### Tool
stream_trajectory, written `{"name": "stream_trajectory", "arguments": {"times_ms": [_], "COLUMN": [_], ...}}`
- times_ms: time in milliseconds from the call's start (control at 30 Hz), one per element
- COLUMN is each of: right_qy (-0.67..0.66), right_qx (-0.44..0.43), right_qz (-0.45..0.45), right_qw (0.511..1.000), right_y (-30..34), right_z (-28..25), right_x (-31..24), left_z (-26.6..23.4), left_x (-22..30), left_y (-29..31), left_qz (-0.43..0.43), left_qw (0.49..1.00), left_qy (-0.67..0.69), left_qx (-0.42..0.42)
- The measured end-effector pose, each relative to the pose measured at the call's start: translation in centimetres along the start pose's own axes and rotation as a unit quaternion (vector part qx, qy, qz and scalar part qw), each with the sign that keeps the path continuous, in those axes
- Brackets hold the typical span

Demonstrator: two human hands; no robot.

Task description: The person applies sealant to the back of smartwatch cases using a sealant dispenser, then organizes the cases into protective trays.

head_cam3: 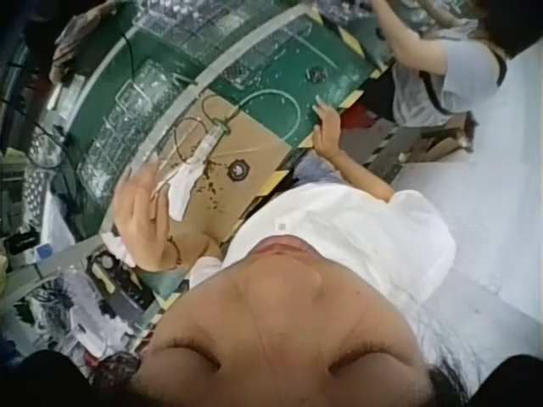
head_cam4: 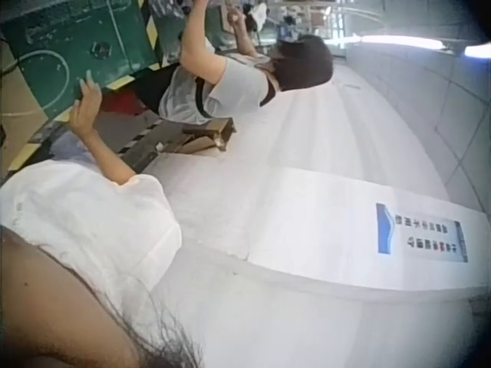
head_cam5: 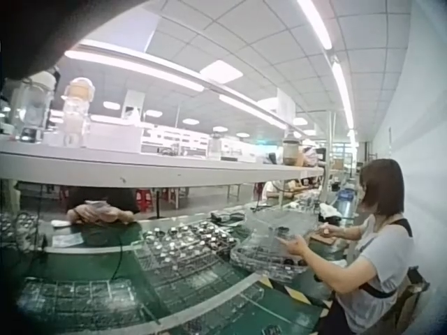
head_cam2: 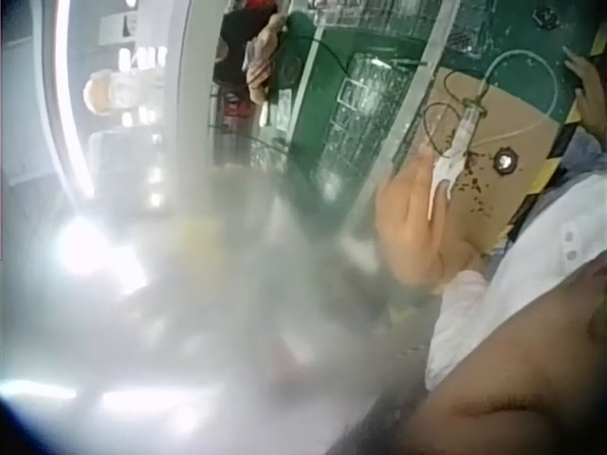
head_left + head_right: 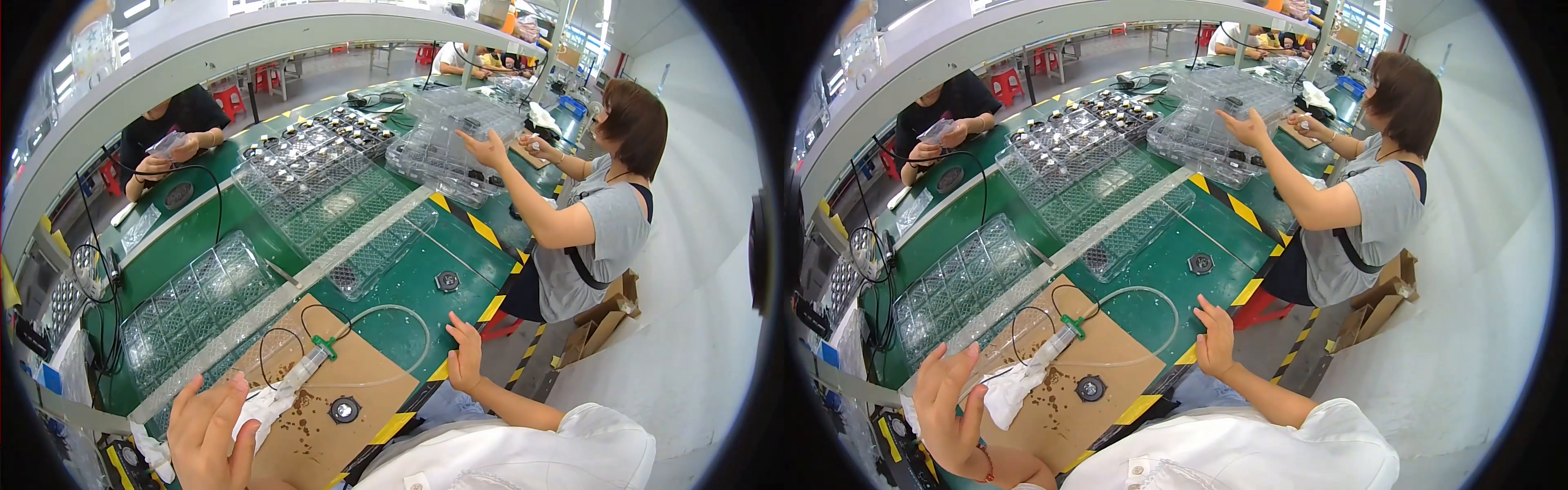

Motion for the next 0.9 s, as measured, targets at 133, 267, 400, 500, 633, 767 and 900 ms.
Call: {"name": "stream_trajectory", "arguments": {"times_ms": [133, 267, 400, 500, 633, 767, 900], "right_qy": [0.004, 0.0, 0.006, 0.003, 0.001, 0.0, -0.002], "right_qx": [0.002, 0.007, 0.011, 0.02, 0.04, 0.055, 0.057], "right_qz": [0.0, -0.003, -0.001, -0.005, -0.013, -0.015, -0.02], "right_qw": [1.0, 1.0, 1.0, 1.0, 0.999, 0.998, 0.998], "right_y": [0.01, -0.02, 0.08, 0.16, 0.17, 0.15, 0.0], "right_z": [0.03, -0.14, -0.05, 0.03, -0.01, -0.15, -0.1], "right_x": [0.04, -0.06, 0.12, 0.26, 0.15, 0.14, 0.3], "left_z": [-0.02, -0.08, 0.06, 0.09, 0.18, 0.53, 0.78], "left_x": [-0.07, -0.03, -0.22, -0.32, -0.37, -0.17, -0.37], "left_y": [-0.12, -0.18, -0.27, -0.05, -0.13, -0.79, -0.9], "left_qz": [-0.006, -0.015, -0.019, -0.02, -0.024, -0.037, -0.04], "left_qw": [1.0, 1.0, 1.0, 1.0, 1.0, 0.999, 0.999], "left_qy": [0.006, 0.006, 0.012, 0.001, -0.004, -0.013, -0.013], "left_qx": [0.001, 0.002, -0.002, 0.0, 0.005, -0.011, -0.014]}}
Point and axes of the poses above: each hand's wrist, its own y-axis away from the middle knuckle, its own z-axis out of the palm, x = y × z, the point moved 5 cm from there along -y, towards the middle knuckle, and after that the axes turned 6 degrees about -x, right-handed, at the moved point
